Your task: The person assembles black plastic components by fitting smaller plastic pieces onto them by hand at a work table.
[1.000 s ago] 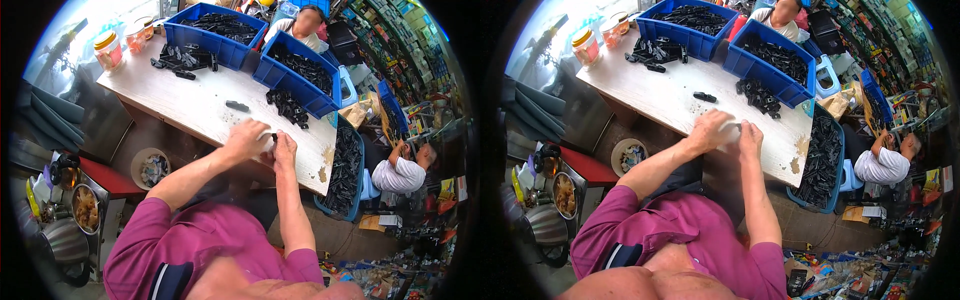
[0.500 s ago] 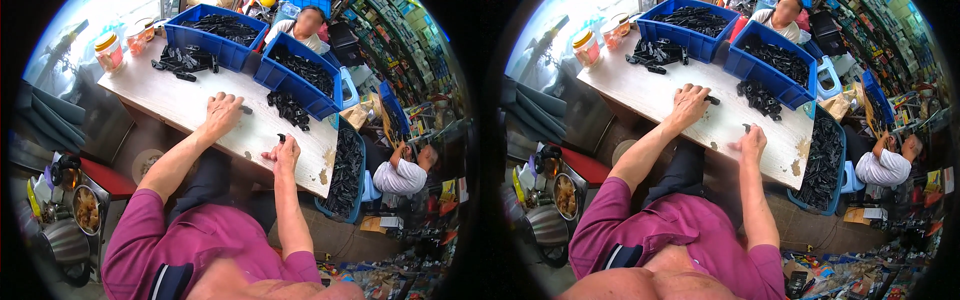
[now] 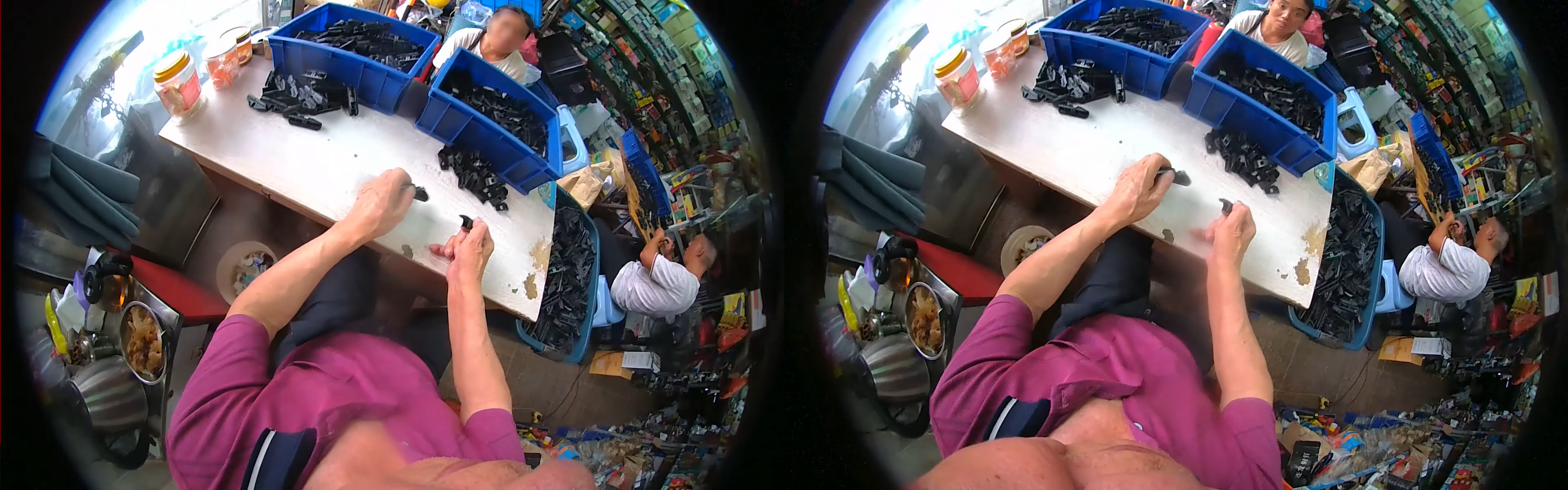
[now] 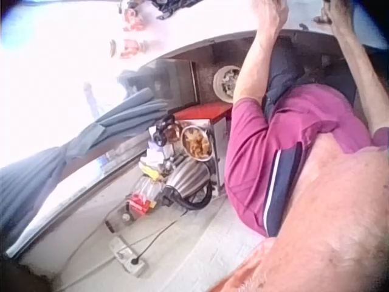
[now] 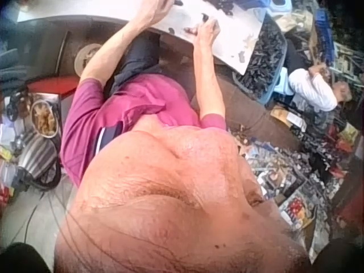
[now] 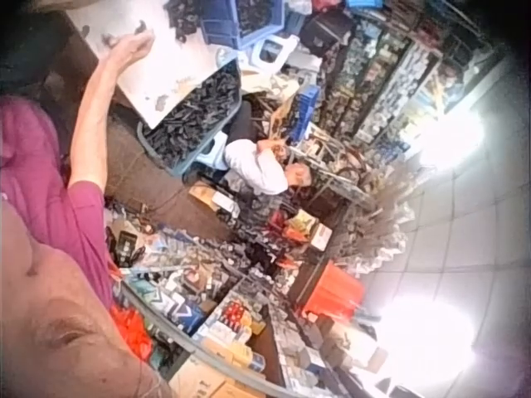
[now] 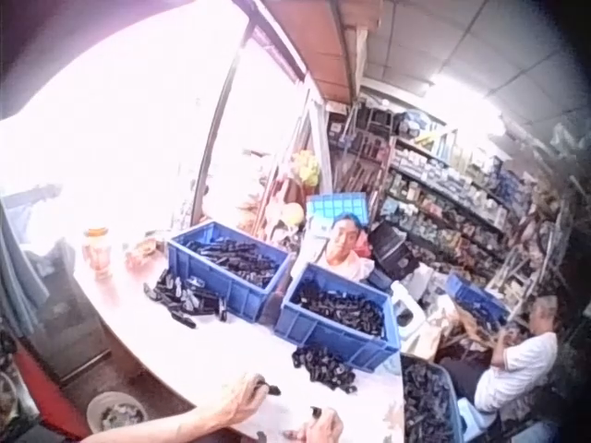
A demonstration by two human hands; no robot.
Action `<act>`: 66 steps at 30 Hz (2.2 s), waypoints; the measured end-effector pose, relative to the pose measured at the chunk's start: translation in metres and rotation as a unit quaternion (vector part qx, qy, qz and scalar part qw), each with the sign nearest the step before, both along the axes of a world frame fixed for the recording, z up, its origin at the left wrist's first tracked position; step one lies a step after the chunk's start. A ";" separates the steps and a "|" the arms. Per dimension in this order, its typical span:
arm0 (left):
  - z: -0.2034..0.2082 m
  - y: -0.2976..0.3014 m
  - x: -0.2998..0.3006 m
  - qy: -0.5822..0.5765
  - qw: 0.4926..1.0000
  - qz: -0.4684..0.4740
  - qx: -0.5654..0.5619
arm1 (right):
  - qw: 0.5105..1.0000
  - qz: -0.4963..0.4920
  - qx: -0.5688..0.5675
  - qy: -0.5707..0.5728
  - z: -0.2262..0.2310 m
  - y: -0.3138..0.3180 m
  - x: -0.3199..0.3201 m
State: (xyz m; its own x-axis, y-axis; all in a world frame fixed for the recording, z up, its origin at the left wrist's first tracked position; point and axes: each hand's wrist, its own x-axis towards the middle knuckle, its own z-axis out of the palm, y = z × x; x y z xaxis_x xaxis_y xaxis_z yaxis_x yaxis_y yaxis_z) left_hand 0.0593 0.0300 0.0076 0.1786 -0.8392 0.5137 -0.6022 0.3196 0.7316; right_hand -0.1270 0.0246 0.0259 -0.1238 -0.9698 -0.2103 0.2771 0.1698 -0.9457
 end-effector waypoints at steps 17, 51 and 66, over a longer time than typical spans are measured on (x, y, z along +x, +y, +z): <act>0.003 0.010 -0.055 0.287 0.938 -0.132 0.143 | 0.991 -0.043 -0.089 0.086 -0.006 0.003 0.007; 0.006 0.012 -0.099 0.302 0.945 -0.088 0.085 | 0.985 -0.053 -0.123 0.110 -0.020 0.002 -0.010; -0.006 -0.037 0.136 -0.199 0.923 0.324 0.055 | 0.983 -0.181 0.041 0.006 0.031 -0.042 -0.080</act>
State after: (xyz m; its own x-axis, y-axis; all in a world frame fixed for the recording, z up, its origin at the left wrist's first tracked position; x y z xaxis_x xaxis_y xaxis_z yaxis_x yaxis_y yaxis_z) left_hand 0.1949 -0.0070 0.0020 0.4778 -0.6733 0.5642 -0.8686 -0.2663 0.4178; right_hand -0.2071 -0.0177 0.0572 -0.4612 -0.8411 -0.2826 0.3218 0.1383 -0.9367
